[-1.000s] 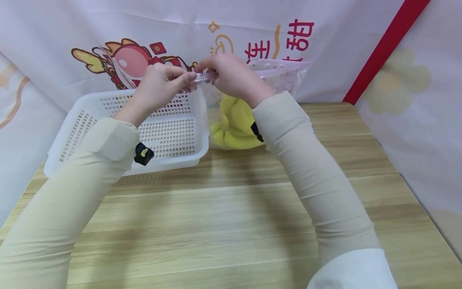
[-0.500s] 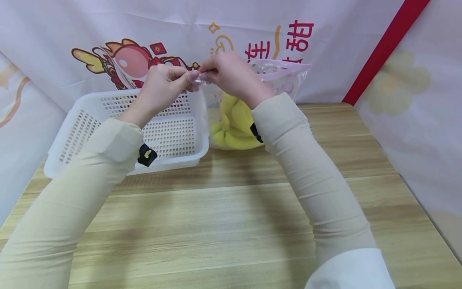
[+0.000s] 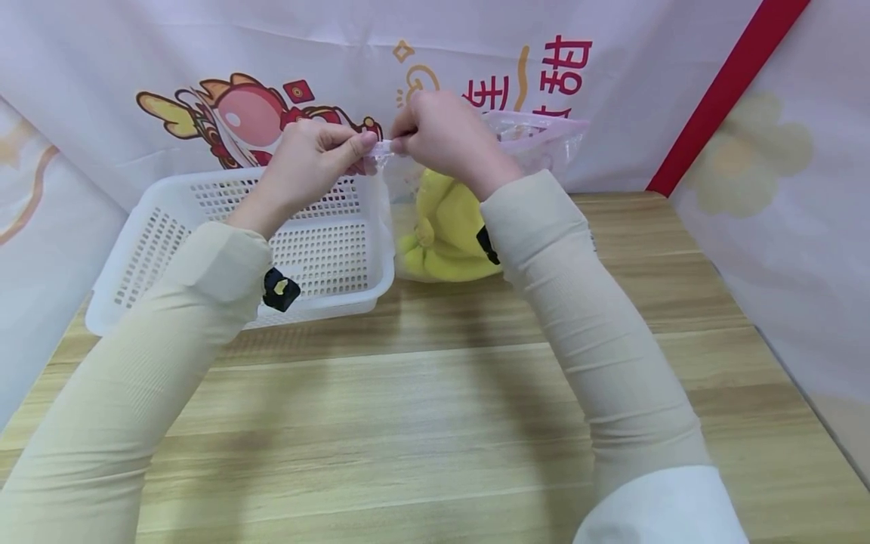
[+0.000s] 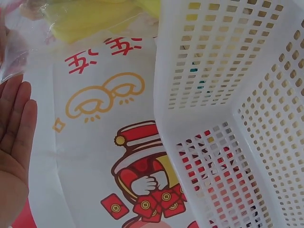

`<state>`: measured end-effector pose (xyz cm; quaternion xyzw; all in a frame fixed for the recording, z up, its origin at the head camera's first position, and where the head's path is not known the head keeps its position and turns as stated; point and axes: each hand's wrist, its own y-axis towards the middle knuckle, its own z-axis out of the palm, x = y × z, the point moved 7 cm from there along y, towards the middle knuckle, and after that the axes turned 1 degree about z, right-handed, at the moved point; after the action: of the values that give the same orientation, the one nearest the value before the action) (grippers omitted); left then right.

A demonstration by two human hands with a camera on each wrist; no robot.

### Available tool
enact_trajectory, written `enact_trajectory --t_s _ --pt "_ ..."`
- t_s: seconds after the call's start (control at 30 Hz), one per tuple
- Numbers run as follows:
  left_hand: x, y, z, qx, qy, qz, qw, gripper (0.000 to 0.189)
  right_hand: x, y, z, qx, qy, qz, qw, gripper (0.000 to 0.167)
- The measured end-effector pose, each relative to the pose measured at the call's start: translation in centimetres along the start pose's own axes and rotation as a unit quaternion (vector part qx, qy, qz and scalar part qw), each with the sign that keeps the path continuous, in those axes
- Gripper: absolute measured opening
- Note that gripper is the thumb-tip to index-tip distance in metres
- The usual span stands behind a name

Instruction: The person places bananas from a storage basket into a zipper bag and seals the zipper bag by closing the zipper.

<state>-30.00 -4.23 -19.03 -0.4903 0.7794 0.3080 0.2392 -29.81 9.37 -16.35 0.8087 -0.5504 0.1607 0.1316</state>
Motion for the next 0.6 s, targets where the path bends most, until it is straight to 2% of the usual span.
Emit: enact_trajectory --t_s 0.13,0.3,0.5,0.6 --pt "0.4 -0.1 -0.2 0.005 -0.019 -0.017 0.9997 0.038 -1.1 -0.3 -0.4 0.003 -0.017 0.024 0.9996 0.028" --pt "0.5 0.0 -0.2 0.014 -0.018 -0.024 0.9995 0.037 -2.1 -0.6 -0.5 0.023 0.007 0.052 0.9984 0.030" --pt "0.2 0.2 0.8 0.049 -0.021 -0.054 0.9971 0.038 -2.2 -0.6 -0.6 0.032 0.009 0.042 0.9986 0.029" --pt "-0.2 0.4 1.5 0.052 -0.029 -0.057 0.9966 0.040 -2.0 -0.5 -0.6 0.041 0.009 0.038 0.9984 0.029"
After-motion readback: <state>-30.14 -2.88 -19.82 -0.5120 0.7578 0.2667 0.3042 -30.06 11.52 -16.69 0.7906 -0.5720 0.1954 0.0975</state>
